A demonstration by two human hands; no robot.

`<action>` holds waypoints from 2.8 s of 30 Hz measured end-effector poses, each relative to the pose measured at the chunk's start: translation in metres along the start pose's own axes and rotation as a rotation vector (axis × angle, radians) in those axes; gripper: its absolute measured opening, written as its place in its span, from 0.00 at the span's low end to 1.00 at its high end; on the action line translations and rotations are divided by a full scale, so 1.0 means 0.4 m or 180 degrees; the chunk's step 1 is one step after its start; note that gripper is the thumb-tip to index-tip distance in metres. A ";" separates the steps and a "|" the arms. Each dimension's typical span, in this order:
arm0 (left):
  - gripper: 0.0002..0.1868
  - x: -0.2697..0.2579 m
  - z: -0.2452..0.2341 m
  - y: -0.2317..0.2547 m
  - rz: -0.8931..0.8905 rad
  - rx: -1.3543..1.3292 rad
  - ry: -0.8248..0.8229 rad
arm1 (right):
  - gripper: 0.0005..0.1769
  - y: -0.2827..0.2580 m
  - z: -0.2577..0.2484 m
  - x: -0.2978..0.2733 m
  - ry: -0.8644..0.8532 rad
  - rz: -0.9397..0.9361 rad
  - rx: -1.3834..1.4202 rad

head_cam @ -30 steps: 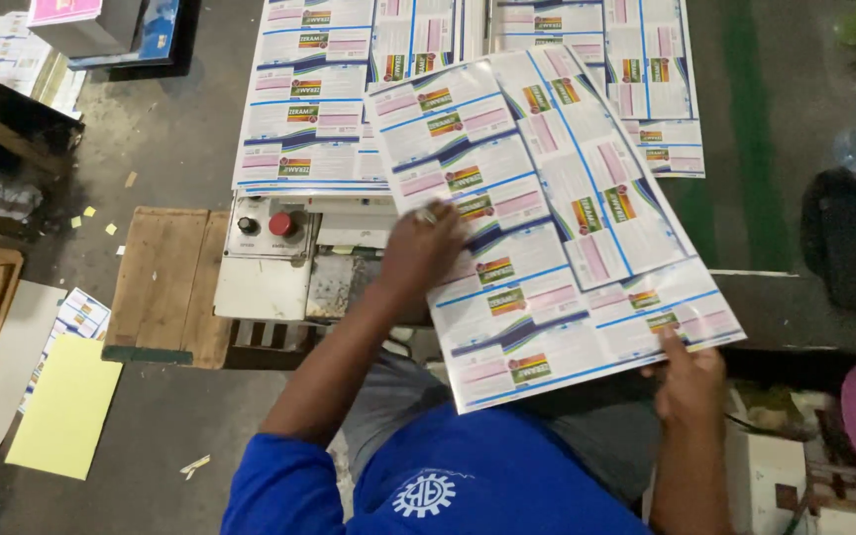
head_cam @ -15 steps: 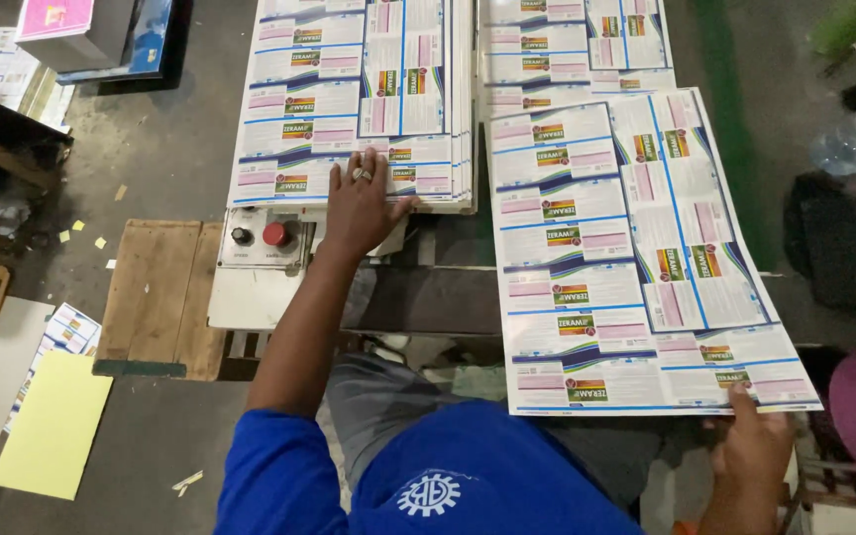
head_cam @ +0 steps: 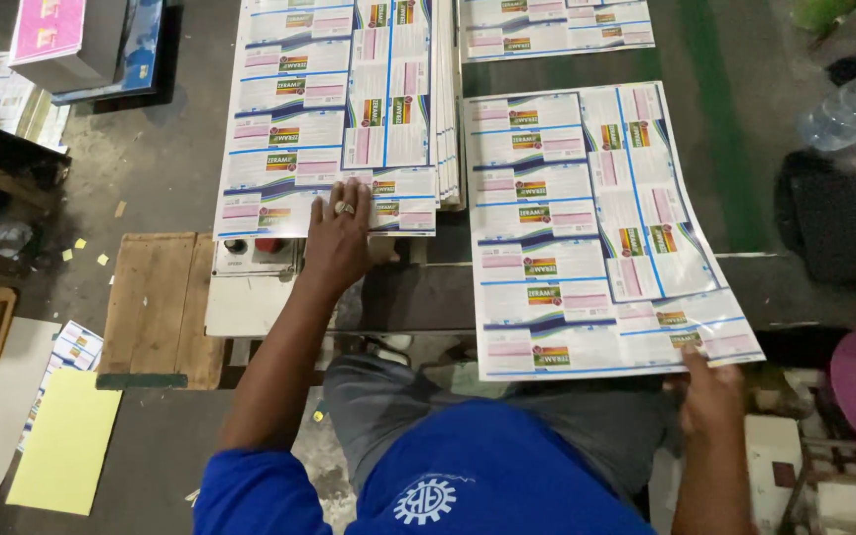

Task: The person sits and sorts through a stack of printed paper sheets, flipping them one by one from a pile on the left to a pile on the right. They handle the papers by hand, separating them and organizing them into a new stack.

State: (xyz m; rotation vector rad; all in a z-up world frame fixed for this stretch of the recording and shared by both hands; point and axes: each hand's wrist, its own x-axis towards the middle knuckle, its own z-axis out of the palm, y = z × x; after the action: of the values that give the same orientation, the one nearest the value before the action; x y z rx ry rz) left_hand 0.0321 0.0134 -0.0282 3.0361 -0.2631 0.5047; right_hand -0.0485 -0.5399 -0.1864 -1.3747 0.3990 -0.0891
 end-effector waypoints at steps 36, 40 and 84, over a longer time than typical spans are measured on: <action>0.19 -0.077 0.086 0.275 0.0644 -0.0793 0.0356 | 0.15 0.006 0.398 0.062 -0.0973 0.0656 0.0337; 0.24 -0.001 0.115 0.097 -0.0291 -0.0538 0.0322 | 0.14 -0.040 0.255 0.093 -0.0722 0.0313 0.0607; 0.21 -0.102 -0.008 0.315 0.0519 -0.1442 0.0985 | 0.31 -0.075 0.501 -0.049 -0.2049 0.0305 -0.0262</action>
State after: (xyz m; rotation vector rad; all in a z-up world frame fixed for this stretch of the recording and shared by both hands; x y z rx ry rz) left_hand -0.0292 -0.1038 -0.0353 2.4708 -0.5276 0.7910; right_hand 0.0039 -0.3530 -0.1250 -1.3803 -0.0740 0.4446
